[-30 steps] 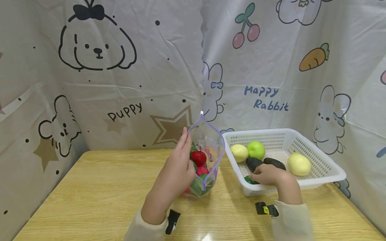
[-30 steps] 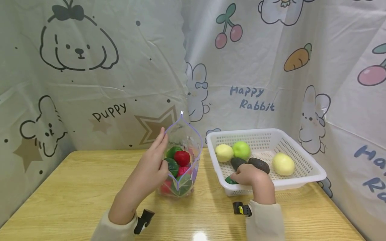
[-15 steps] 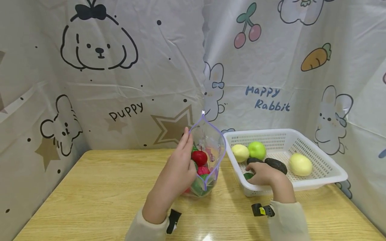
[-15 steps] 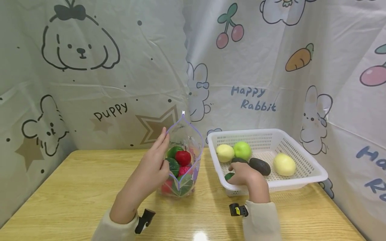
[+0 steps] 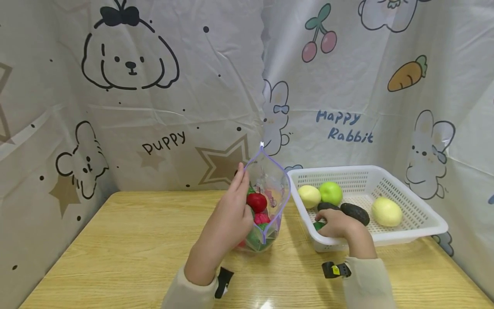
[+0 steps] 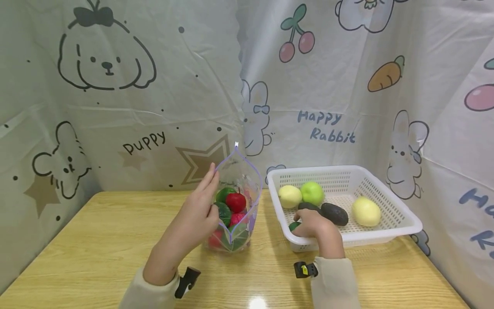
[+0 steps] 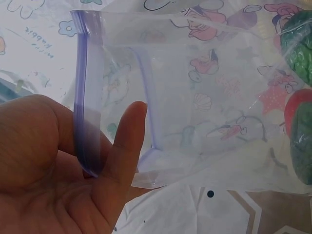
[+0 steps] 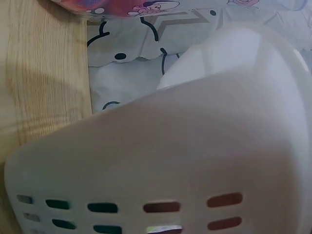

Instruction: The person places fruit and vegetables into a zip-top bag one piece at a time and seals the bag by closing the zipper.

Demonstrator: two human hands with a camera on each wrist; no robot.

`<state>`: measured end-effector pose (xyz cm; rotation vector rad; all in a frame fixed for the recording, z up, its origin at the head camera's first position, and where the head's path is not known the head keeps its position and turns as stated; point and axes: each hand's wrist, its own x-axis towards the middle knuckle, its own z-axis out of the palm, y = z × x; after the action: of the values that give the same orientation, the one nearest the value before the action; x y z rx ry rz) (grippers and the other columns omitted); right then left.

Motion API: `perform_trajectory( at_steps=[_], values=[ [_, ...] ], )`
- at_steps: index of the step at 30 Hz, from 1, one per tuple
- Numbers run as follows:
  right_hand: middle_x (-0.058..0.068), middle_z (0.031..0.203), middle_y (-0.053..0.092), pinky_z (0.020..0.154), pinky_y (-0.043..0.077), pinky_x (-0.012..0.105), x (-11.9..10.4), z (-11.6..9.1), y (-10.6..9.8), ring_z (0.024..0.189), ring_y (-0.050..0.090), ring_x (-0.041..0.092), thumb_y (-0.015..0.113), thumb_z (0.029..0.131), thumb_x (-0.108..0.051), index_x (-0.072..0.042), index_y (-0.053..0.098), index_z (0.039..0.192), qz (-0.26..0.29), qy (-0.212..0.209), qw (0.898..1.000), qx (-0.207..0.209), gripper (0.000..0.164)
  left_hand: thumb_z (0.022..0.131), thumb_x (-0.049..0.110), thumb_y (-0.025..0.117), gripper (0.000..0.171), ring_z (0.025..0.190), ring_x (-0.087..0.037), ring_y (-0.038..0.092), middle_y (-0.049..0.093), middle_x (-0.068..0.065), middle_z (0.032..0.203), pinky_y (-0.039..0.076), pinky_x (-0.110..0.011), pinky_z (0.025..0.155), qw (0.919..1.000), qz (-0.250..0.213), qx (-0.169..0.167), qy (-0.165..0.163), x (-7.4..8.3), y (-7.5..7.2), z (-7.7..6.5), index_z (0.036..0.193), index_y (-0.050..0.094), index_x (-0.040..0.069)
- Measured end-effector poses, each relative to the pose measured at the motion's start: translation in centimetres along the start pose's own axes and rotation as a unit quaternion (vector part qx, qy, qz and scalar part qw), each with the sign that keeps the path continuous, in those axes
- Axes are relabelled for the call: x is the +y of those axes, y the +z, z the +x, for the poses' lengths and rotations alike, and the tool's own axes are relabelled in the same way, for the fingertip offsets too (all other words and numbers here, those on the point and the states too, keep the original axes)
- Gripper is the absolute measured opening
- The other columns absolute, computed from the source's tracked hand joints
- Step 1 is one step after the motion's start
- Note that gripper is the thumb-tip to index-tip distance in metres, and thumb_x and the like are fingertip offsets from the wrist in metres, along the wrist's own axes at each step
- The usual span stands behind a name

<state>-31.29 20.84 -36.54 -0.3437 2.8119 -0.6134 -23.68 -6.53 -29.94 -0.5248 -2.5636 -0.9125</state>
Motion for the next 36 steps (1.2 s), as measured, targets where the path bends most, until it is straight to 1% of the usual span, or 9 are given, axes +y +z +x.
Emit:
perform_trajectory(
  at_steps=[3, 8, 12, 16, 21, 24, 28, 31, 36],
  values=[
    [0.02, 0.114, 0.061, 0.08, 0.047, 0.047, 0.0, -0.2, 0.0, 0.091, 0.051, 0.027, 0.064, 0.075, -0.012, 0.001, 0.059, 0.117, 0.002, -0.005, 1.0, 0.004, 0.045, 0.081, -0.008, 0.046, 0.068, 0.091, -0.017, 0.056, 0.006, -0.007, 0.16, 0.032, -0.017, 0.043, 1.0, 0.003, 0.0, -0.005, 0.0, -0.1, 0.0, 0.145, 0.024, 0.0],
    [0.018, 0.11, 0.063, 0.082, 0.049, 0.05, -0.2, -0.7, -0.4, 0.091, 0.053, 0.027, 0.066, 0.076, -0.02, 0.0, 0.06, 0.115, 0.005, -0.017, 0.999, 0.032, 0.043, 0.081, -0.007, 0.046, 0.069, 0.056, -0.014, 0.038, 0.006, -0.006, 0.16, 0.031, -0.016, 0.043, 0.9999, 0.007, -0.001, -0.013, 0.0, -0.2, 0.0, 0.146, 0.023, 0.0],
    [0.016, 0.102, 0.063, 0.075, 0.05, 0.046, -0.9, -1.3, -1.2, 0.086, 0.054, 0.025, 0.064, 0.079, -0.024, 0.0, 0.056, 0.117, 0.024, -0.032, 0.996, 0.076, 0.046, 0.081, -0.007, 0.046, 0.069, 0.054, -0.014, 0.035, 0.006, -0.005, 0.16, 0.03, -0.017, 0.043, 0.9999, 0.004, -0.002, -0.015, 0.0, -0.1, 0.0, 0.146, 0.023, 0.001],
    [0.021, 0.104, 0.062, 0.07, 0.051, 0.043, -2.2, -2.1, -2.5, 0.084, 0.055, 0.027, 0.061, 0.082, -0.028, -0.001, 0.049, 0.127, 0.043, -0.046, 0.989, 0.134, 0.053, 0.081, -0.008, 0.046, 0.07, 0.086, -0.015, 0.055, 0.006, -0.005, 0.16, 0.03, -0.017, 0.043, 0.9999, -0.001, 0.001, -0.015, 0.0, -0.1, 0.0, 0.146, 0.023, 0.0],
    [0.026, 0.117, 0.06, 0.074, 0.054, 0.047, -4.3, -3.8, -3.8, 0.092, 0.058, 0.033, 0.061, 0.083, -0.027, -0.009, 0.047, 0.129, 0.073, -0.074, 0.97, 0.22, 0.052, 0.08, -0.008, 0.046, 0.07, 0.109, -0.02, 0.05, 0.008, -0.006, 0.16, 0.032, -0.017, 0.043, 0.9999, 0.001, 0.004, -0.011, 0.0, -0.1, 0.0, 0.146, 0.024, 0.0],
    [0.024, 0.124, 0.057, 0.072, 0.056, 0.049, -5.7, -5.0, -4.3, 0.096, 0.058, 0.035, 0.061, 0.084, -0.025, -0.012, 0.045, 0.132, 0.1, -0.097, 0.953, 0.27, 0.052, 0.08, -0.008, 0.047, 0.07, 0.106, -0.019, 0.051, 0.008, -0.007, 0.16, 0.031, -0.017, 0.043, 0.9999, 0.004, 0.004, -0.009, 0.0, -0.1, 0.1, 0.146, 0.024, 0.0],
    [0.019, 0.123, 0.059, 0.07, 0.058, 0.046, -7.6, -6.4, -4.5, 0.098, 0.06, 0.031, 0.065, 0.083, -0.022, -0.013, 0.045, 0.132, 0.134, -0.148, 0.922, 0.333, 0.054, 0.08, -0.008, 0.046, 0.07, 0.078, -0.017, 0.052, 0.007, -0.006, 0.16, 0.029, -0.017, 0.043, 0.9999, 0.004, 0.0, -0.013, 0.0, -0.1, 0.1, 0.146, 0.023, 0.0],
    [0.016, 0.12, 0.061, 0.067, 0.06, 0.041, -9.0, -7.0, -4.3, 0.098, 0.061, 0.026, 0.068, 0.081, -0.019, -0.013, 0.047, 0.131, 0.156, -0.195, 0.903, 0.35, 0.054, 0.081, -0.007, 0.046, 0.07, 0.059, -0.016, 0.04, 0.006, -0.006, 0.16, 0.029, -0.017, 0.043, 0.9999, 0.004, -0.003, -0.016, 0.1, -0.1, 0.1, 0.146, 0.023, 0.001],
    [0.011, 0.124, 0.059, 0.064, 0.06, 0.031, -10.9, -7.2, -3.5, 0.1, 0.062, 0.02, 0.071, 0.079, -0.016, -0.016, 0.048, 0.131, 0.18, -0.269, 0.889, 0.324, 0.057, 0.082, -0.006, 0.048, 0.069, 0.055, -0.013, 0.037, 0.007, -0.007, 0.16, 0.032, -0.017, 0.043, 0.9998, 0.008, -0.004, -0.017, 0.1, 0.0, 0.0, 0.146, 0.024, 0.0]
  ],
)
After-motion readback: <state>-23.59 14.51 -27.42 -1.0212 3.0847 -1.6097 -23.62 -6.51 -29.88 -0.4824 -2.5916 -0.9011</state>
